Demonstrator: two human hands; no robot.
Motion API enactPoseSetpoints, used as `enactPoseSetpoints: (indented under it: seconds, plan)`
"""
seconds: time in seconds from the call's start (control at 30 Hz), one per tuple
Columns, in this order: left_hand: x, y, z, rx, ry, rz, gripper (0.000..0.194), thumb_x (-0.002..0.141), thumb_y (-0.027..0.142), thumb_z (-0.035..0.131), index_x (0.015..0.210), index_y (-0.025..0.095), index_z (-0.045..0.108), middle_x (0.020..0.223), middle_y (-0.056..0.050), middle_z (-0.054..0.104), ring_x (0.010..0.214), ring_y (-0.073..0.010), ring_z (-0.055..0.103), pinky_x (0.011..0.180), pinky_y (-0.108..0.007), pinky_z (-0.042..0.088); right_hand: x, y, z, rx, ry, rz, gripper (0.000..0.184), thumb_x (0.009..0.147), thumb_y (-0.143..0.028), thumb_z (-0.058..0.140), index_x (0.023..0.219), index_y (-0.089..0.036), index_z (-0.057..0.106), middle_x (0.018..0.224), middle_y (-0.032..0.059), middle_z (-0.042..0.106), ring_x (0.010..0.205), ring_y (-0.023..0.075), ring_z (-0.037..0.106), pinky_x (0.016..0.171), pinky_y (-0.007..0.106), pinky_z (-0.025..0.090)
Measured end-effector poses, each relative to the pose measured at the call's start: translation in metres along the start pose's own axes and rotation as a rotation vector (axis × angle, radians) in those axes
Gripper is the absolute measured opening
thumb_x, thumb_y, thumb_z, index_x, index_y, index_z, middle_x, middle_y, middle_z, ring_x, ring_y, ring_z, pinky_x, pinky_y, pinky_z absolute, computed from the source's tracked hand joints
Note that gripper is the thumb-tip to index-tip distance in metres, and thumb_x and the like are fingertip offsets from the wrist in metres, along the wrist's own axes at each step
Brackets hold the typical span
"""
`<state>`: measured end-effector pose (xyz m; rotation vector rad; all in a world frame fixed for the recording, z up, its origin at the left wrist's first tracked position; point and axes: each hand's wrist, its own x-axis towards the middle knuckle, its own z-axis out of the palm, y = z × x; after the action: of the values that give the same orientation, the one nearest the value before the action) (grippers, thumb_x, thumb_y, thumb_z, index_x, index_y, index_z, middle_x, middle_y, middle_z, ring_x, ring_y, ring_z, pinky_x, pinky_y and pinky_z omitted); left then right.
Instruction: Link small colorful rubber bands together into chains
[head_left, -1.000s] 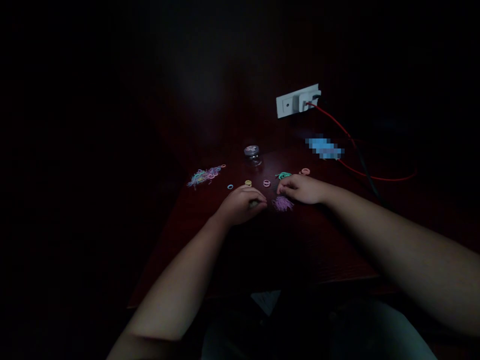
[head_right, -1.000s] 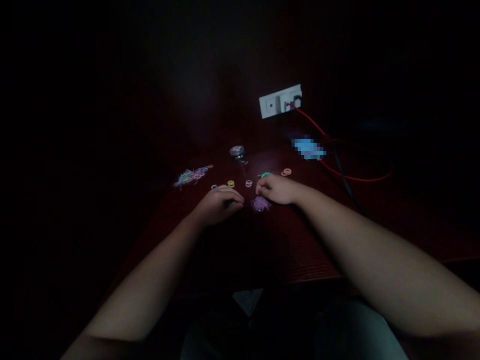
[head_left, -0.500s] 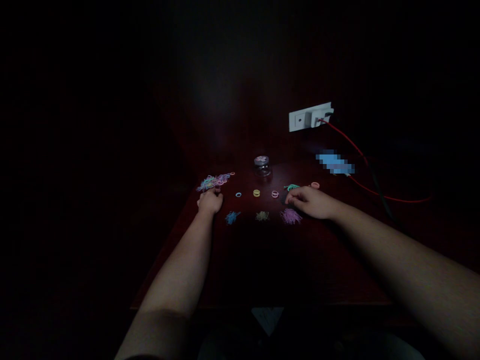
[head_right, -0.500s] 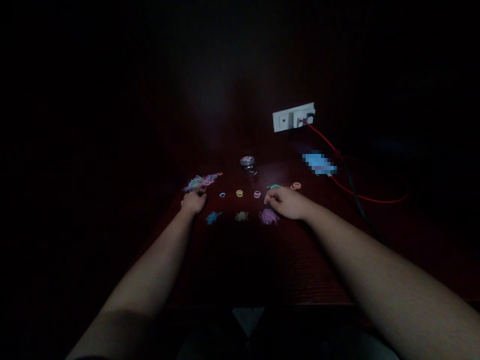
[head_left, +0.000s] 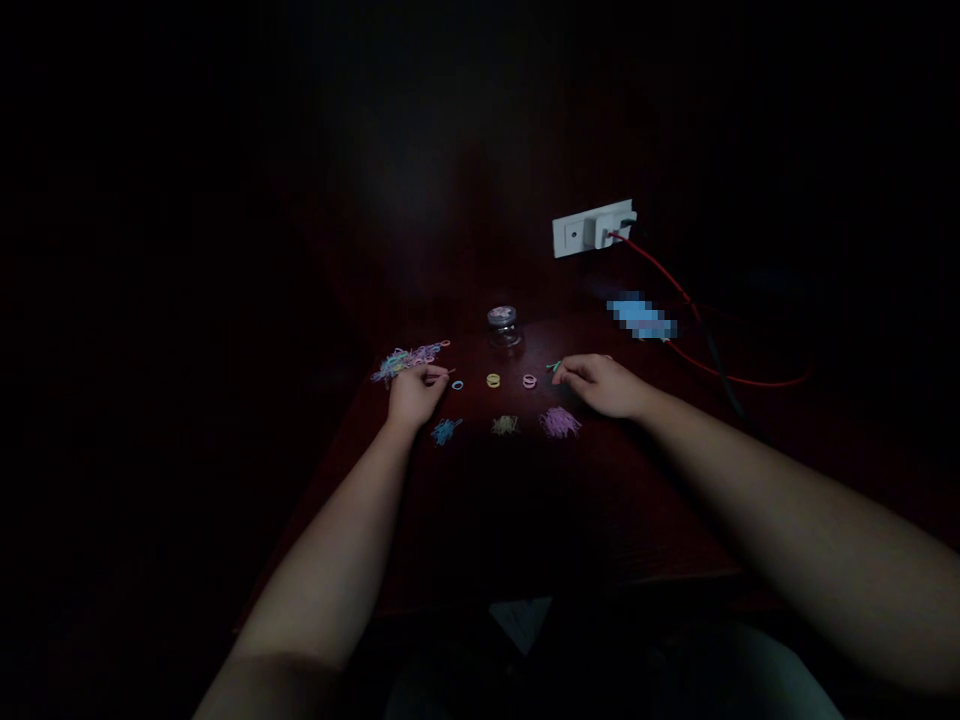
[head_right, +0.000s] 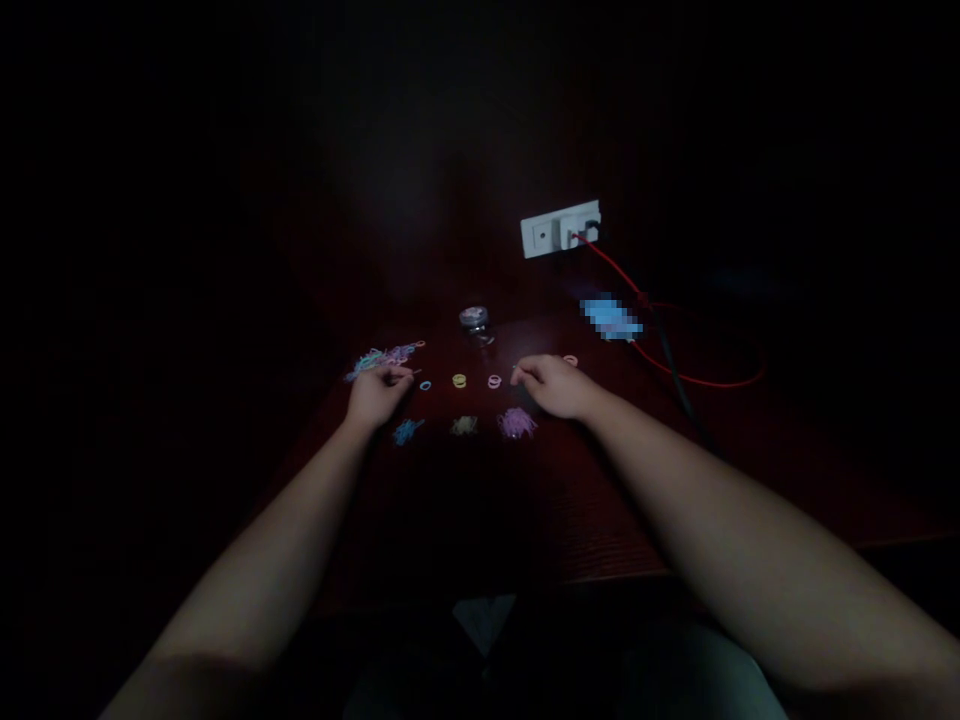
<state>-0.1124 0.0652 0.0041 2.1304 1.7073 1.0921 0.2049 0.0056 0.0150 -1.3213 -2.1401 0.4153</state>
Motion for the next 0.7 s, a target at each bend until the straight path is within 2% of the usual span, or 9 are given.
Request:
enactPoseSetpoints:
  seconds: [0.17, 0.3, 0.43, 0.57, 0.7]
  plan:
    - [-0.025, 0.049, 0.011, -0.094, 0.035, 0.275, 0.017, 0.084, 0.031, 0.057, 0.087, 0.018, 0.068, 0.091, -0.004, 0.072, 0.084, -0.0167, 0.067, 0.082, -0.030, 0.052, 0.000, 0.001, 0.000, 0.009, 0.032, 0.001, 0.020, 0.083, -0.019, 0.047, 0.087, -0.017, 0.066, 0.088, 0.0048, 0.069, 0.079, 0.0158, 0.061, 0.074, 0.026, 0.041]
    - [-0.039, 0.078, 0.014, -0.126, 0.062, 0.385, 0.013, 0.083, 0.030, 0.060, 0.086, 0.018, 0.063, 0.085, -0.003, 0.070, 0.078, -0.0144, 0.066, 0.074, -0.027, 0.052, -0.003, -0.009, 0.002, 0.036, -0.011, -0.036, 0.015, 0.081, -0.023, 0.052, 0.083, -0.015, 0.065, 0.070, 0.0013, 0.063, 0.060, 0.0111, 0.052, 0.061, 0.024, 0.037]
    - [-0.046, 0.089, 0.015, -0.156, 0.091, 0.462, 0.011, 0.083, 0.029, 0.062, 0.084, 0.018, 0.061, 0.083, -0.002, 0.070, 0.075, -0.0133, 0.067, 0.071, -0.025, 0.052, -0.006, -0.017, 0.007, 0.102, -0.032, -0.093, 0.018, 0.079, -0.028, 0.059, 0.090, -0.015, 0.064, 0.062, -0.0029, 0.055, 0.052, 0.0085, 0.045, 0.057, 0.023, 0.033]
    - [-0.051, 0.094, 0.017, -0.205, 0.081, 0.530, 0.008, 0.080, 0.025, 0.065, 0.083, 0.019, 0.061, 0.085, -0.002, 0.072, 0.078, -0.0145, 0.068, 0.074, -0.027, 0.054, -0.009, -0.025, 0.008, 0.157, -0.023, -0.150, 0.025, 0.080, -0.033, 0.062, 0.096, -0.015, 0.063, 0.059, -0.0044, 0.053, 0.051, 0.0085, 0.044, 0.055, 0.023, 0.031]
    - [-0.053, 0.098, 0.019, -0.231, 0.093, 0.586, 0.008, 0.079, 0.023, 0.067, 0.082, 0.019, 0.062, 0.084, -0.003, 0.072, 0.078, -0.0158, 0.069, 0.076, -0.029, 0.054, -0.010, -0.031, 0.009, 0.160, 0.015, -0.191, 0.024, 0.083, -0.033, 0.059, 0.099, -0.015, 0.064, 0.058, -0.0045, 0.051, 0.052, 0.0088, 0.044, 0.055, 0.023, 0.030]
